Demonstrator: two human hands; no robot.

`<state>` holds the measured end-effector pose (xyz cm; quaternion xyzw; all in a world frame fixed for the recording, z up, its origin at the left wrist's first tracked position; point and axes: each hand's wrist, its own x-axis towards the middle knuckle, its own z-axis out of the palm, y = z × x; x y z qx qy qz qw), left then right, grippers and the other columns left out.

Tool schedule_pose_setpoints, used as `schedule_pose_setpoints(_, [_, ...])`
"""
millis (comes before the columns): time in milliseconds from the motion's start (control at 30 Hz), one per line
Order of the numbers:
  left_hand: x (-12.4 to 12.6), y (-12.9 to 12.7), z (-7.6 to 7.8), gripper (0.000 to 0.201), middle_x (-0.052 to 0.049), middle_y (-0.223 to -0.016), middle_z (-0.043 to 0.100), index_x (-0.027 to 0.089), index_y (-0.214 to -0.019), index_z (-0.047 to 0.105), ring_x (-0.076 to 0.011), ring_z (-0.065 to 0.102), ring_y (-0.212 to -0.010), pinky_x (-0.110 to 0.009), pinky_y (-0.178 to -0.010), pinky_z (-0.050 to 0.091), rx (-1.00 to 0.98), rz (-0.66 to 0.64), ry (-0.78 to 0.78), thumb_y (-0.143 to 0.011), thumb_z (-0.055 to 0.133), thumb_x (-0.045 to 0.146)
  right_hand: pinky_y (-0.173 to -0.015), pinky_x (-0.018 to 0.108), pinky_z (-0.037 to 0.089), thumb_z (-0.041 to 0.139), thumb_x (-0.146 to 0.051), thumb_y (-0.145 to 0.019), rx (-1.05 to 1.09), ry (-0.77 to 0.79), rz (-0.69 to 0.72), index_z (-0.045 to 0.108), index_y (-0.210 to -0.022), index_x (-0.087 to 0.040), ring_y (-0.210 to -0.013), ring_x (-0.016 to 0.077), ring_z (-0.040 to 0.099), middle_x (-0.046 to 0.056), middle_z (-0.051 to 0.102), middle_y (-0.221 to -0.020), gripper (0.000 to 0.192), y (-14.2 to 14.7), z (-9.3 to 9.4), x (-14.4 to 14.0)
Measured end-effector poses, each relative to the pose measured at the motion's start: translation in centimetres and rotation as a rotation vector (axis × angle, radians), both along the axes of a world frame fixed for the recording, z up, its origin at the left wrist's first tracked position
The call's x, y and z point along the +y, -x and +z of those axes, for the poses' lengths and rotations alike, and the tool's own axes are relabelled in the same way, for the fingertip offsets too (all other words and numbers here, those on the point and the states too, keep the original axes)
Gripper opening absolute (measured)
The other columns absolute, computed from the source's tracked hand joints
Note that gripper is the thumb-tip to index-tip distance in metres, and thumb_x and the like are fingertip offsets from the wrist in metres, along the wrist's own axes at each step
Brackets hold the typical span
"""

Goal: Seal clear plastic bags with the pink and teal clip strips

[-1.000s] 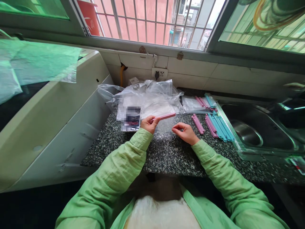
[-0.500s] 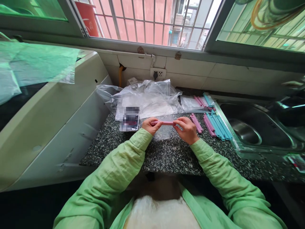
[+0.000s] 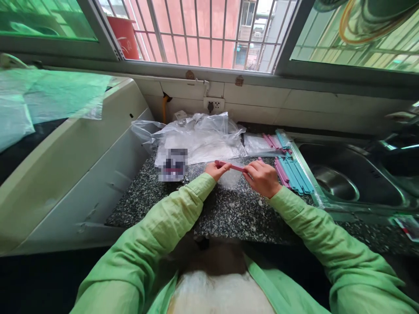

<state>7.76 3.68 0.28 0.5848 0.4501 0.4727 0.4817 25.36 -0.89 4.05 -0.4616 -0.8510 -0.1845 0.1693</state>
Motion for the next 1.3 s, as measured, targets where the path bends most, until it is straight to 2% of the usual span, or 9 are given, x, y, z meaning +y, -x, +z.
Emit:
schedule_pose_setpoints(133, [1.9, -2.2, 0.3, 0.034, 0.006, -0.041, 0.038, 0.012, -0.052, 0.056, -0.0045, 0.032, -0.04, -0.02, -0.041, 0.025, 0.042, -0.084, 0.08, -0.056, 0.062, 0.046, -0.063, 0.027, 0.028, 0.038, -0.029, -0.082, -0.043, -0.014, -0.065, 0.06, -0.077, -0.014, -0.073, 0.0161, 0.047, 0.007, 0.06, -0.077, 0.027, -1.9, 0.7, 0.9])
schedule_pose_setpoints(300, [4.1, -5.8, 1.6, 0.026, 0.006, -0.042, 0.042, 0.013, -0.052, 0.054, -0.0039, 0.034, -0.039, -0.019, -0.039, 0.025, 0.034, -0.161, 0.159, -0.055, 0.065, 0.035, -0.061, 0.027, 0.028, 0.042, -0.03, -0.078, -0.041, 0.008, -0.2, 0.06, -0.073, -0.013, -0.072, 0.0169, 0.048, 0.008, 0.059, -0.075, 0.025, -4.6, 1.1, 2.1])
schedule_pose_setpoints(433, [6.0, -8.8, 2.5, 0.024, 0.008, -0.033, 0.031, 0.014, -0.049, 0.053, -0.0037, 0.027, -0.031, -0.02, -0.036, 0.022, 0.033, -0.133, 0.194, -0.062, 0.06, 0.033, -0.061, 0.027, 0.03, 0.045, -0.03, -0.075, -0.019, 0.055, -0.353, 0.059, -0.074, -0.013, -0.073, 0.0185, 0.051, 0.009, 0.06, -0.075, 0.023, -6.6, 1.2, 3.3])
schedule_pose_setpoints(600, [8.7, -12.0, 2.7, 0.02, 0.008, -0.031, 0.028, 0.015, -0.048, 0.052, -0.0049, 0.027, -0.031, -0.02, -0.036, 0.026, 0.025, -0.086, 0.224, -0.064, 0.058, 0.027, -0.062, 0.029, 0.034, 0.043, -0.028, -0.075, 0.024, 0.117, -0.497, 0.06, -0.078, -0.014, -0.074, 0.0205, 0.053, 0.011, 0.061, -0.078, 0.023, -8.6, 1.2, 5.3])
schedule_pose_setpoints(700, [10.2, -13.6, 2.8, 0.02, 0.007, -0.032, 0.03, 0.016, -0.048, 0.049, -0.0059, 0.029, -0.032, -0.021, -0.037, 0.026, 0.093, -0.034, 0.187, -0.064, 0.057, 0.026, -0.062, 0.03, 0.037, 0.044, -0.028, -0.074, 0.036, 0.144, -0.585, 0.06, -0.082, -0.014, -0.075, 0.0219, 0.056, 0.013, 0.062, -0.08, 0.023, -9.4, 1.1, 6.7])
schedule_pose_setpoints(800, [11.5, -15.1, 2.7, 0.017, 0.006, -0.037, 0.035, 0.016, -0.049, 0.047, -0.0071, 0.034, -0.037, -0.021, -0.041, 0.029, 0.202, 0.031, 0.139, -0.062, 0.057, 0.022, -0.064, 0.032, 0.04, 0.045, -0.029, -0.074, 0.048, 0.191, -0.686, 0.061, -0.085, -0.015, -0.078, 0.0236, 0.057, 0.014, 0.063, -0.082, 0.024, -10.0, 1.2, 8.2])
schedule_pose_setpoints(900, [12.5, -16.5, 2.4, 0.016, 0.005, -0.04, 0.037, 0.016, -0.051, 0.047, -0.0086, 0.038, -0.042, -0.022, -0.045, 0.031, 0.322, 0.018, 0.089, -0.064, 0.054, 0.022, -0.066, 0.036, 0.041, 0.045, -0.029, -0.074, 0.045, 0.235, -0.756, 0.06, -0.089, -0.014, -0.082, 0.027, 0.058, 0.017, 0.063, -0.085, 0.026, -10.4, 1.2, 9.7])
schedule_pose_setpoints(1067, [13.5, -18.4, 1.4, 0.015, 0.002, -0.045, 0.042, 0.016, -0.051, 0.049, -0.0116, 0.045, -0.05, -0.023, -0.05, 0.035, 0.392, 0.012, 0.048, -0.064, 0.053, 0.023, -0.066, 0.036, 0.043, 0.047, -0.031, -0.074, 0.016, 0.301, -0.833, 0.06, -0.093, -0.01, -0.085, 0.0283, 0.059, 0.021, 0.063, -0.087, 0.031, -10.8, 1.2, 11.5])
schedule_pose_setpoints(1300, [13.8, -18.8, 0.6, 0.013, -0.002, -0.052, 0.053, 0.013, -0.057, 0.057, -0.0146, 0.052, -0.059, -0.024, -0.056, 0.038, 0.442, 0.015, 0.048, -0.064, 0.054, 0.024, -0.064, 0.036, 0.044, 0.046, -0.03, -0.075, -0.002, 0.281, -0.846, 0.061, -0.091, -0.011, -0.083, 0.0272, 0.06, 0.02, 0.064, -0.085, 0.03, -11.3, 0.5, 12.4])
